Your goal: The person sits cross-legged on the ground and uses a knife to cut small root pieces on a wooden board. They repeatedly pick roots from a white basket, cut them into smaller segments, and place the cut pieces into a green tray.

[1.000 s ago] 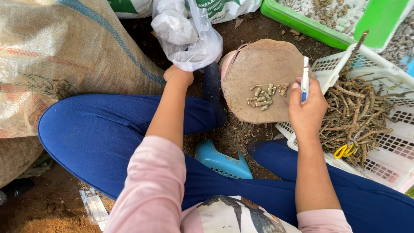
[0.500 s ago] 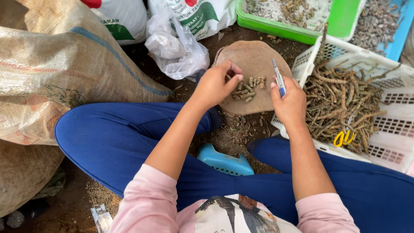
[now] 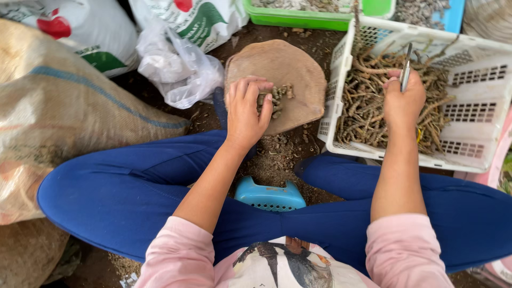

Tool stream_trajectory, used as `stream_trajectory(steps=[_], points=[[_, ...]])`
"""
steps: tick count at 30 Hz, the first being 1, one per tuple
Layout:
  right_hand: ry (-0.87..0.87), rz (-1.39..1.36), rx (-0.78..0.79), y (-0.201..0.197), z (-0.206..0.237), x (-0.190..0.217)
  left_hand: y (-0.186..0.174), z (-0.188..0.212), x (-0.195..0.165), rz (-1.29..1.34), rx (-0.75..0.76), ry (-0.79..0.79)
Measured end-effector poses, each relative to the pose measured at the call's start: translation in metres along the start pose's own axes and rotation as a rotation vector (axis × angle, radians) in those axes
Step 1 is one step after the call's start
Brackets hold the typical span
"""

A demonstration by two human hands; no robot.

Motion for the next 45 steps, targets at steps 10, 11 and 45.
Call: stream_trajectory(steps=[10, 11, 45], points=[[-0.231, 0.376, -0.058, 0.029, -0.019, -0.028, 0.048, -0.003, -0.062, 0.051, 0.153, 0.203], [-0.256, 0.407, -0.022, 0.033, -0.022, -0.026, 0.049, -0.001, -0.063, 0.05, 0.161, 0.208], [-0.466, -0.223, 0.669, 0.077, 0.17, 0.102, -0.087, 0.025, 0.022, 0.848, 0.005, -0.621]])
Point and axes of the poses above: each hand's wrist, its own z-axis away from the middle knuckle, its own y-axis out of the palm, x = y × z, the point moved 3 cm from there along -z, towards the middle knuckle, and after that the axes turned 9 degrees about y, right-handed, at the moved point
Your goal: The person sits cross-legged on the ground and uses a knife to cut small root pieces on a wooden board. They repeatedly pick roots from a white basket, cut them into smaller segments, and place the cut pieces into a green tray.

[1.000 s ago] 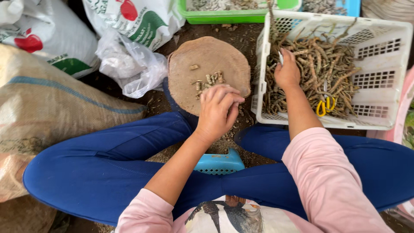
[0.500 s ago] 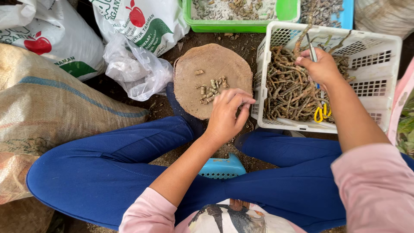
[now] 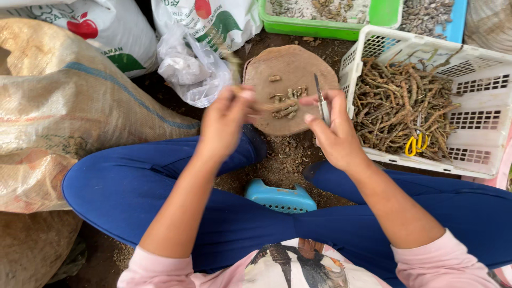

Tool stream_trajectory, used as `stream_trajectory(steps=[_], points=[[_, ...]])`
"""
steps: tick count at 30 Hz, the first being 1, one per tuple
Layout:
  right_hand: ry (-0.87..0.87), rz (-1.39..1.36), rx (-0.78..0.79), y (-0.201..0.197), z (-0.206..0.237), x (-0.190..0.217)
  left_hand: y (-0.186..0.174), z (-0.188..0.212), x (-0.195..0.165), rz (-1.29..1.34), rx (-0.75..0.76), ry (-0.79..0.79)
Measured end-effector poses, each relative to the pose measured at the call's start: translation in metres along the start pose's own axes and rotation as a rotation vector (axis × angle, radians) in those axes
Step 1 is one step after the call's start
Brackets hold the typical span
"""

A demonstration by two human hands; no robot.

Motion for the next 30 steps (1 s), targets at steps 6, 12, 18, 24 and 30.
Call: stream_trajectory(steps=[6, 12, 18, 24, 30], points=[[0.51, 0.244, 0.1, 0.067, 0.02, -0.036, -0.104, 0.008, -0.006, 0.099, -0.283, 0.009], [0.42, 0.615, 0.021, 0.089, 0.018, -0.063, -0.091, -0.001, 0.051, 0.21, -0.298, -0.142], [0.323, 0.85, -0.07, 0.071, 0.018, -0.079, -0.081, -0.006, 0.082, 0.125, -0.228, -0.214], [0.495, 0.699, -0.094, 0.051, 0.019, -0.08, -0.072, -0.007, 0.109, 0.139, -0.178, -0.27], [0.187, 0.743, -0.139, 0.065, 0.027, -0.064, -0.061, -0.003, 0.132, 0.136, -0.165, -0.293]])
Point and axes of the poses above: each hand's wrist, its own z-axis away from the middle knuckle, its own y-axis out of the palm, x = y × z, the point moved 3 cm from there along -z, towards the middle knuckle, and after that the axes turned 9 degrees about y, right-handed, at the moved point
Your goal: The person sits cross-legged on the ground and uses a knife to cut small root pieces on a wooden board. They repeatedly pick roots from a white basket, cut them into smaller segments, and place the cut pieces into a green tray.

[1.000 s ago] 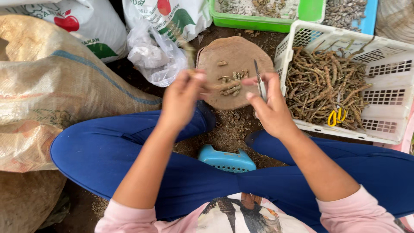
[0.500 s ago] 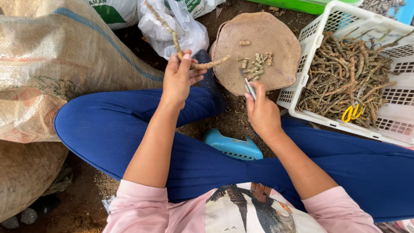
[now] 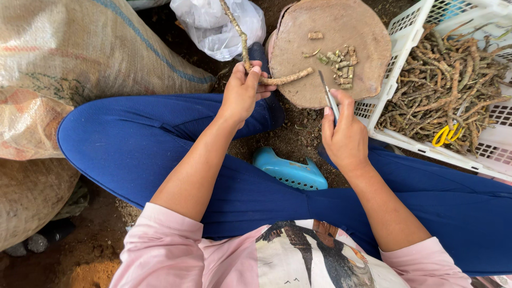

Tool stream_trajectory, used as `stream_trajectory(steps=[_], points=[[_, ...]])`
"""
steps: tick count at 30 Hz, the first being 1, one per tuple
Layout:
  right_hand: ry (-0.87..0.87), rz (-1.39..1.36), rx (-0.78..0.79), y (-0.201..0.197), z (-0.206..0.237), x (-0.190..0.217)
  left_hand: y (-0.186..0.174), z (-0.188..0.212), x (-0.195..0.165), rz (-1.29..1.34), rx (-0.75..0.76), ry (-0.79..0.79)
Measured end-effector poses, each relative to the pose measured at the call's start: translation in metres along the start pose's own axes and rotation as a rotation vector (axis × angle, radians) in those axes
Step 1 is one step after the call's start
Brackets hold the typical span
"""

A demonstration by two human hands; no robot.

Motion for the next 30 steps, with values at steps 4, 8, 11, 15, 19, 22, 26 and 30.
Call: stream_trajectory(steps=[4, 8, 11, 15, 19, 22, 26, 30], points=[[-0.124, 0.045, -0.015, 0.004, 0.004, 0.008, 0.003, 0.0, 0.008, -0.017, 0.001, 0.0], [-0.083, 0.126, 0.032, 0.008, 0.001, 0.008, 0.003, -0.002, 0.009, -0.031, -0.057, -0.013], [-0.112, 0.069, -0.014, 0.007, -0.001, 0.01, 0.004, -0.003, 0.005, -0.068, -0.057, 0.021], [-0.163, 0.042, -0.049, 0.005, -0.009, 0.013, 0.005, -0.002, -0.004, -0.158, -0.07, 0.059], [-0.114, 0.149, 0.028, 0.013, -0.02, 0.013, 0.007, 0.003, -0.017, -0.322, -0.118, -0.01], [-0.114, 0.151, 0.025, 0.012, -0.023, 0.012, 0.013, 0.019, -0.044, -0.793, -0.313, 0.426], [-0.126, 0.127, 0.019, 0.014, -0.027, 0.009, 0.03, 0.033, -0.064, -1.052, -0.125, 0.751], [-0.116, 0.108, 0.034, 0.014, -0.028, 0.006, 0.043, 0.026, -0.072, -1.148, 0.055, 0.842]])
Point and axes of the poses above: each hand's wrist, its own z-axis away from the middle knuckle, its own y-axis out of the palm, x = y × z, the point moved 3 cm from there along -z, towards the middle knuckle, and after that the axes turned 9 degrees about y, right-handed, at the moved point
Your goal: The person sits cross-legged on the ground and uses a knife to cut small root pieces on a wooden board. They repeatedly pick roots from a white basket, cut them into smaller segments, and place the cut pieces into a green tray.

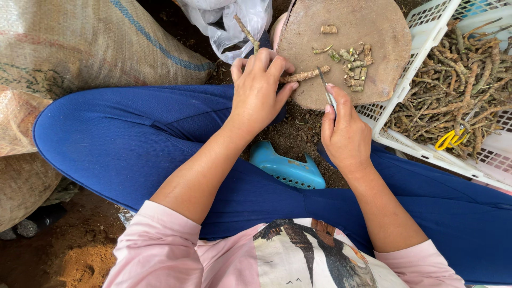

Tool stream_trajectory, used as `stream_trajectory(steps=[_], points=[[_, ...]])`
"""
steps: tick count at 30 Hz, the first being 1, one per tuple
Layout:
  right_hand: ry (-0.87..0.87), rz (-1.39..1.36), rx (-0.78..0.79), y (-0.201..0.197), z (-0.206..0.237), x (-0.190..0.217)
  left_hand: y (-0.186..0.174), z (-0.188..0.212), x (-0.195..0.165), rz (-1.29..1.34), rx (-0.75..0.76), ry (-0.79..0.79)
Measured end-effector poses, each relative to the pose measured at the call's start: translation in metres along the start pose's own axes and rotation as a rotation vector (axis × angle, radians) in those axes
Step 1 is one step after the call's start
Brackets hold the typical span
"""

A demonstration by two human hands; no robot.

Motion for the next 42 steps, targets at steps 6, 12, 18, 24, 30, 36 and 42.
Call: stream_trajectory(steps=[6, 12, 18, 24, 30, 36, 42], points=[[0.022, -0.31, -0.045, -0.01, 0.001, -0.007, -0.009, -0.009, 0.0, 0.056, 0.01, 0.021], [0.073, -0.428, -0.076, -0.018, 0.005, -0.01, -0.035, -0.021, -0.017, 0.055, -0.072, 0.123], [0.065, -0.57, -0.092, -0.026, 0.009, -0.01, -0.063, -0.023, -0.034, 0.235, -0.14, 0.158], [0.038, -0.56, -0.14, -0.032, 0.013, -0.01, -0.075, -0.021, -0.049, 0.389, -0.21, 0.233], [0.031, -0.525, -0.127, -0.036, 0.017, -0.006, -0.041, -0.013, -0.044, 0.582, -0.108, -0.131], [0.059, -0.363, -0.076, -0.029, 0.022, -0.001, 0.004, 0.007, -0.025, 0.515, -0.03, -0.232], [0.026, -0.204, 0.011, -0.016, 0.015, -0.005, 0.033, 0.021, -0.006, 0.447, 0.025, -0.329]])
Point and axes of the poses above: each hand's wrist, its own z-axis away from the middle knuckle, its own y-axis out of the palm, x = y × z, the point moved 3 cm from there along -z, towards the middle knuckle, and after that the axes turned 9 degrees about y, right-handed, at the moved point
